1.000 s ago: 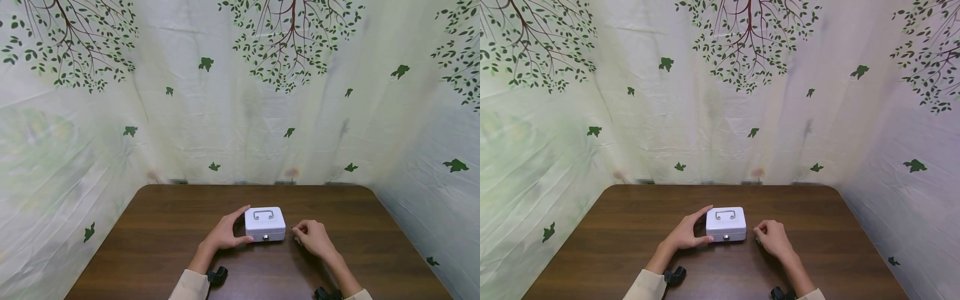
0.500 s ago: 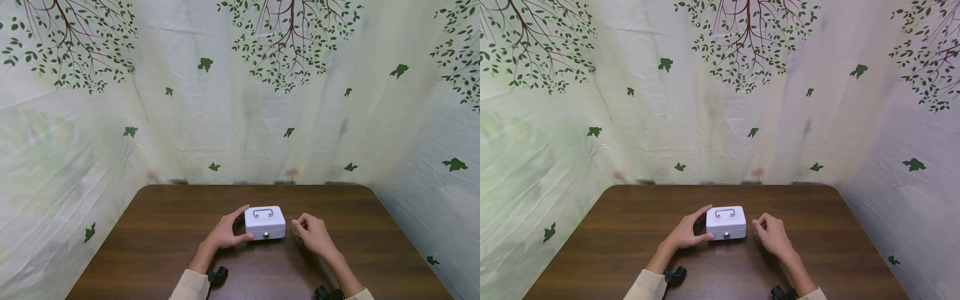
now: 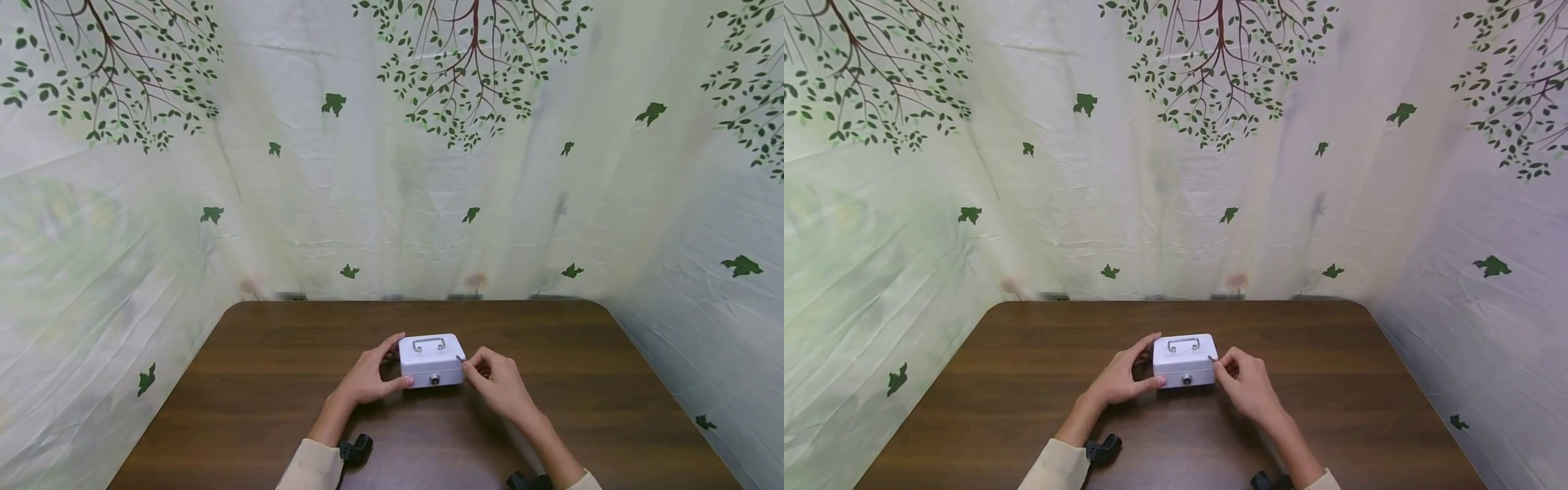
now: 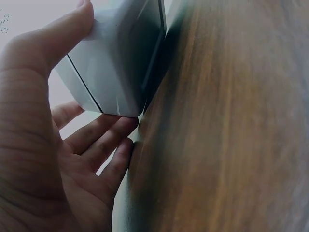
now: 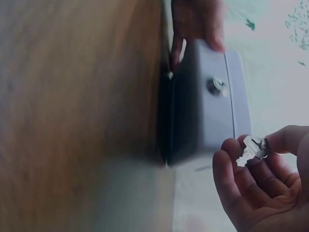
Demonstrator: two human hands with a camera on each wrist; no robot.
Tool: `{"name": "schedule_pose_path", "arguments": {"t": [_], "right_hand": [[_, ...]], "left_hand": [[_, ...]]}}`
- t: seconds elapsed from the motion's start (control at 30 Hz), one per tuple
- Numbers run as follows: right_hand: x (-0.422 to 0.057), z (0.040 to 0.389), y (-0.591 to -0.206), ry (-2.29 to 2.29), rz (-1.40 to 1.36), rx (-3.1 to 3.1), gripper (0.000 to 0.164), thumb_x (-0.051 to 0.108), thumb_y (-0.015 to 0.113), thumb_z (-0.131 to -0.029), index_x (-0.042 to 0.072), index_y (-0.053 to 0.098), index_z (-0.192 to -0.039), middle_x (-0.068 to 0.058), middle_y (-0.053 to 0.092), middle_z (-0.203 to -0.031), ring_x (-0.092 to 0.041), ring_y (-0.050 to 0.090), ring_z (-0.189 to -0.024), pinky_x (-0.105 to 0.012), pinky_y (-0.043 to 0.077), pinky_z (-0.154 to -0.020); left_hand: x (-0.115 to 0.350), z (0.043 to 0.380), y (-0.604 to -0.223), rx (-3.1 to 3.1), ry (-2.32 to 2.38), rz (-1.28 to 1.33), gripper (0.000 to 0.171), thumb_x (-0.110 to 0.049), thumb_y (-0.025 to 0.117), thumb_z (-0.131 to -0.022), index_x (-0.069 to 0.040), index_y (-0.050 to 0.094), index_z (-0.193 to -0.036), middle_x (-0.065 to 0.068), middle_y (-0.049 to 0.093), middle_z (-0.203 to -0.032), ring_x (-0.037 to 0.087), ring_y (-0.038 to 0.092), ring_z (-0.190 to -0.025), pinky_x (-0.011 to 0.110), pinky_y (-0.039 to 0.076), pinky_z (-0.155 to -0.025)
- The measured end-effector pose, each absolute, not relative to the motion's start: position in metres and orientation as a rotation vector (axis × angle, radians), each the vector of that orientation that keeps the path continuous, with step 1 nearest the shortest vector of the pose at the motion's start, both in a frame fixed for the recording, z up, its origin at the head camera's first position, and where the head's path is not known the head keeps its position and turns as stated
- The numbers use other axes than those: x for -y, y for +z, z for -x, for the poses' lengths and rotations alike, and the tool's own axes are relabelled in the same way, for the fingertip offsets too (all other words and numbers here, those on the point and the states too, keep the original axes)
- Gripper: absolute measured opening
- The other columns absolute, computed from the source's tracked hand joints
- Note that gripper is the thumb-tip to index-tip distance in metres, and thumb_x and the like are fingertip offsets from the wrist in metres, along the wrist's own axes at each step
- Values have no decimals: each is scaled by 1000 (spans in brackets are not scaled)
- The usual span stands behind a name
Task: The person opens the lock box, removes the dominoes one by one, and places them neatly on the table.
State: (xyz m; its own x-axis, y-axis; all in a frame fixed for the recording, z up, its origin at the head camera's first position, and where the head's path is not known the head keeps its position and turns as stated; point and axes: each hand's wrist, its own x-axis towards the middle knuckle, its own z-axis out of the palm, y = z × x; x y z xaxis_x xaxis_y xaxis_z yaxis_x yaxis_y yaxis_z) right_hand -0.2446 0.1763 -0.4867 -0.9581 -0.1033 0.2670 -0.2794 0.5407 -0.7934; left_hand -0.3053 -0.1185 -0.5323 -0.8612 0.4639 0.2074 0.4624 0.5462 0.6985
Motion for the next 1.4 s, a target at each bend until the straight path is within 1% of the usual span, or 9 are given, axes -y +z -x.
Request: {"name": "schedule_pose_path", "arguments": {"t": [0.23, 0.5, 0.77, 1.0, 1.23, 1.4], "right_hand": [[-162, 239, -496, 1321, -429, 2565, 24, 11, 76, -90, 21, 62, -74, 12, 62, -69, 0, 57, -64, -18, 52, -60], [-149, 234, -500, 1282, -503, 2571, 26, 13, 78, -88, 23, 62, -71, 14, 54, -62, 0, 48, -58, -18, 42, -54], [-143, 231, -499, 1256, -521, 2607, 27, 14, 78, -89, 22, 61, -70, 13, 52, -61, 0, 47, -55, -18, 42, -50], [-141, 229, -500, 1261, -482, 2621, 27, 13, 77, -89, 21, 61, -70, 13, 55, -61, 0, 47, -53, -18, 43, -49], [-137, 227, -499, 1225, -461, 2606, 27, 11, 77, -88, 20, 61, -68, 12, 58, -61, 2, 49, -53, -17, 45, -49], [-132, 224, -497, 1166, -430, 2593, 29, 11, 78, -85, 21, 61, -65, 15, 56, -58, 3, 47, -52, -16, 43, -48]], "left_hand": [[118, 305, -533, -2754, 1265, -826, 92, -55, 77, -85, -18, 37, -159, 0, 63, -139, 19, 62, -127, 48, 50, -113], [118, 305, -533, -2741, 1305, -843, 90, -52, 77, -87, -16, 38, -159, 0, 64, -138, 18, 63, -124, 47, 52, -110], [119, 305, -533, -2725, 1323, -817, 88, -53, 76, -88, -17, 38, -159, 0, 64, -138, 18, 64, -123, 48, 52, -110], [119, 305, -534, -2720, 1315, -803, 88, -54, 75, -89, -17, 37, -160, 1, 63, -138, 19, 63, -124, 49, 51, -112], [119, 305, -533, -2713, 1323, -801, 88, -54, 75, -89, -17, 38, -159, 1, 64, -138, 19, 64, -123, 49, 51, -111], [119, 305, -533, -2707, 1328, -812, 87, -52, 76, -89, -17, 38, -159, 0, 64, -137, 18, 64, -123, 48, 51, -111]]}}
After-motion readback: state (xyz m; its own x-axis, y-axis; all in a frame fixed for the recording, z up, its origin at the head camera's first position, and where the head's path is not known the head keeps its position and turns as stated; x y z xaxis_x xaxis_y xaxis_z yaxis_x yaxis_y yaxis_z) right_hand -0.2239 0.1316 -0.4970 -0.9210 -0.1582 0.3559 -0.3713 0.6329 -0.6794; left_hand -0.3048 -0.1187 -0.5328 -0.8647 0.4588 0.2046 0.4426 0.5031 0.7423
